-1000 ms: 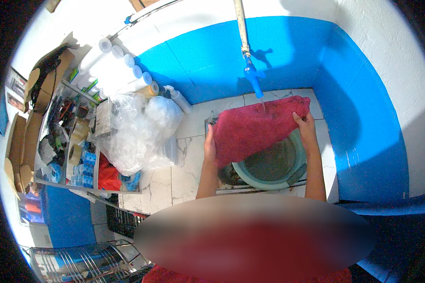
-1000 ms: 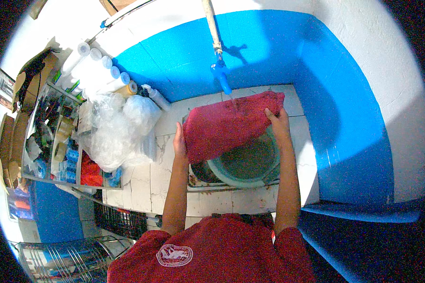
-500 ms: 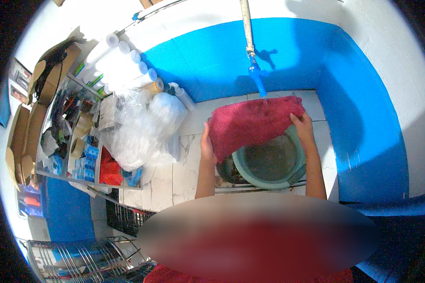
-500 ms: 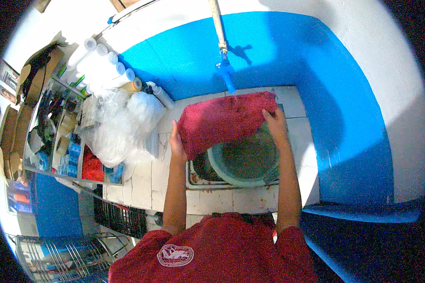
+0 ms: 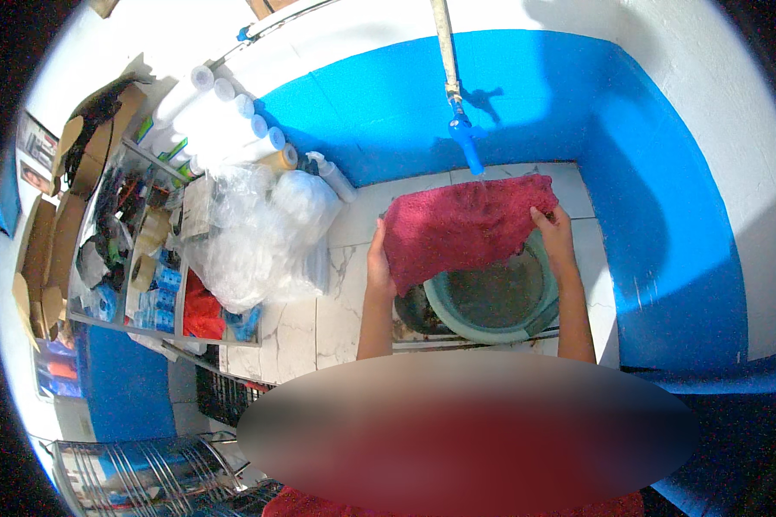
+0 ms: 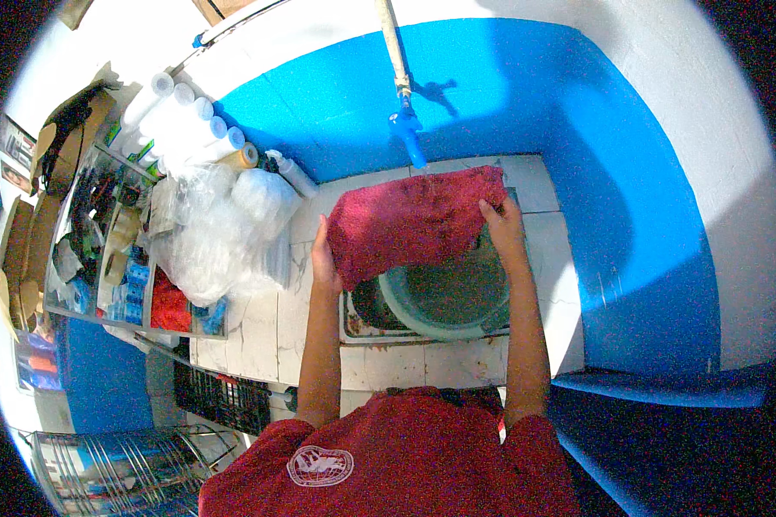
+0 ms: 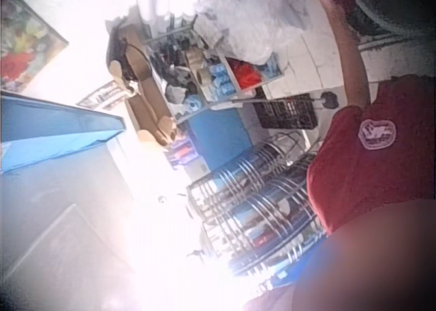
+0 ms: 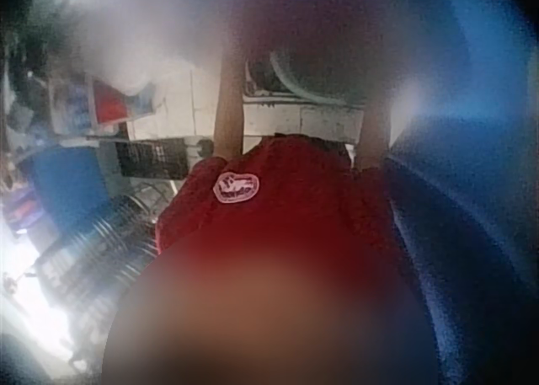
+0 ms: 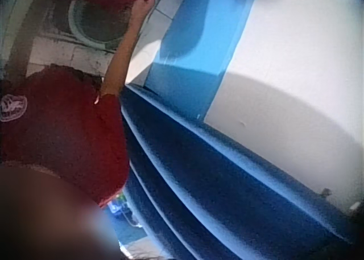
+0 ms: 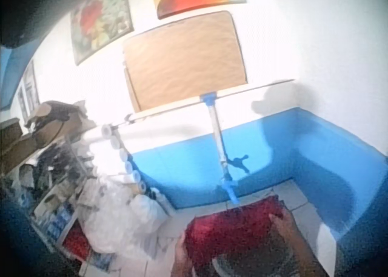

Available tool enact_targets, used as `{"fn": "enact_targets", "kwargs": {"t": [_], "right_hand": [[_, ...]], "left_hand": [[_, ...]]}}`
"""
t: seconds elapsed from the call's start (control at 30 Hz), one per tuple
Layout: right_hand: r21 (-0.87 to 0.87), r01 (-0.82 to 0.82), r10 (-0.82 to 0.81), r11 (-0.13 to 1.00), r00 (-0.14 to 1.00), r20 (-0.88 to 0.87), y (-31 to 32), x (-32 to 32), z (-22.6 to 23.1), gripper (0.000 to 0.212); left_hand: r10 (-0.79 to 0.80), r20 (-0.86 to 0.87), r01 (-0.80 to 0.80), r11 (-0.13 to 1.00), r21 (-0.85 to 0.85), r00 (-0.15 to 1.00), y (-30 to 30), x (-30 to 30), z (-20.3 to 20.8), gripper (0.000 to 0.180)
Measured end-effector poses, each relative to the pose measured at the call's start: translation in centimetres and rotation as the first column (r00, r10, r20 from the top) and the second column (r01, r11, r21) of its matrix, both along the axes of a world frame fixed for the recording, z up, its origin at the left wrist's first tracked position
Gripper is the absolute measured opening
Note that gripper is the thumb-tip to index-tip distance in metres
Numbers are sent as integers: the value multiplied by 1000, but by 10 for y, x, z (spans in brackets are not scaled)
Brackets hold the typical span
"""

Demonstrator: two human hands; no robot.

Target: The person retrieves a red cloth from a metal shelving unit, moves to a sink, and washes the cloth by hand in a basin of water. They rinse and wring the cloth multiple times before returning it to the shelf.

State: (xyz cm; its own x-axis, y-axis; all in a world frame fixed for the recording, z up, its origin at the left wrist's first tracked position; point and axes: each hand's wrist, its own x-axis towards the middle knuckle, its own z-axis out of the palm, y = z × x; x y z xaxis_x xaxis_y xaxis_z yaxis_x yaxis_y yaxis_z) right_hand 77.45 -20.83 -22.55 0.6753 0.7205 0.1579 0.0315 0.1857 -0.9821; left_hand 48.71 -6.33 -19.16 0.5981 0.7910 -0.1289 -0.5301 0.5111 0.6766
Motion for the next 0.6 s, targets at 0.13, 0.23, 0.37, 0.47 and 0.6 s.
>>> {"fn": "enact_targets", "kwargs": {"t": [0.13, 0.23, 0.37, 0.47, 0.6], "right_hand": [[-69, 9, -10, 998, 1000, -15, -7, -10, 6, 31], [-8, -34, 33, 999, 994, -103, -11, -19, 7, 35], [14, -81, 82, 997, 981, -175, -11, -21, 8, 41], [33, -91, 96, 995, 973, -210, -7, -19, 11, 42], [60, -75, 86, 995, 976, -201, -3, -23, 14, 32]], "left_hand": [[28, -37, -28, 999, 16, 999, -3, 7, 6, 57], [27, -53, -26, 1000, 16, 998, -4, 9, 8, 58], [23, -81, -21, 1000, 17, 996, -4, 10, 8, 58], [34, -109, -36, 999, -14, 993, -6, 12, 10, 58], [72, -146, -74, 997, -2, 987, -14, 16, 17, 56]]}}
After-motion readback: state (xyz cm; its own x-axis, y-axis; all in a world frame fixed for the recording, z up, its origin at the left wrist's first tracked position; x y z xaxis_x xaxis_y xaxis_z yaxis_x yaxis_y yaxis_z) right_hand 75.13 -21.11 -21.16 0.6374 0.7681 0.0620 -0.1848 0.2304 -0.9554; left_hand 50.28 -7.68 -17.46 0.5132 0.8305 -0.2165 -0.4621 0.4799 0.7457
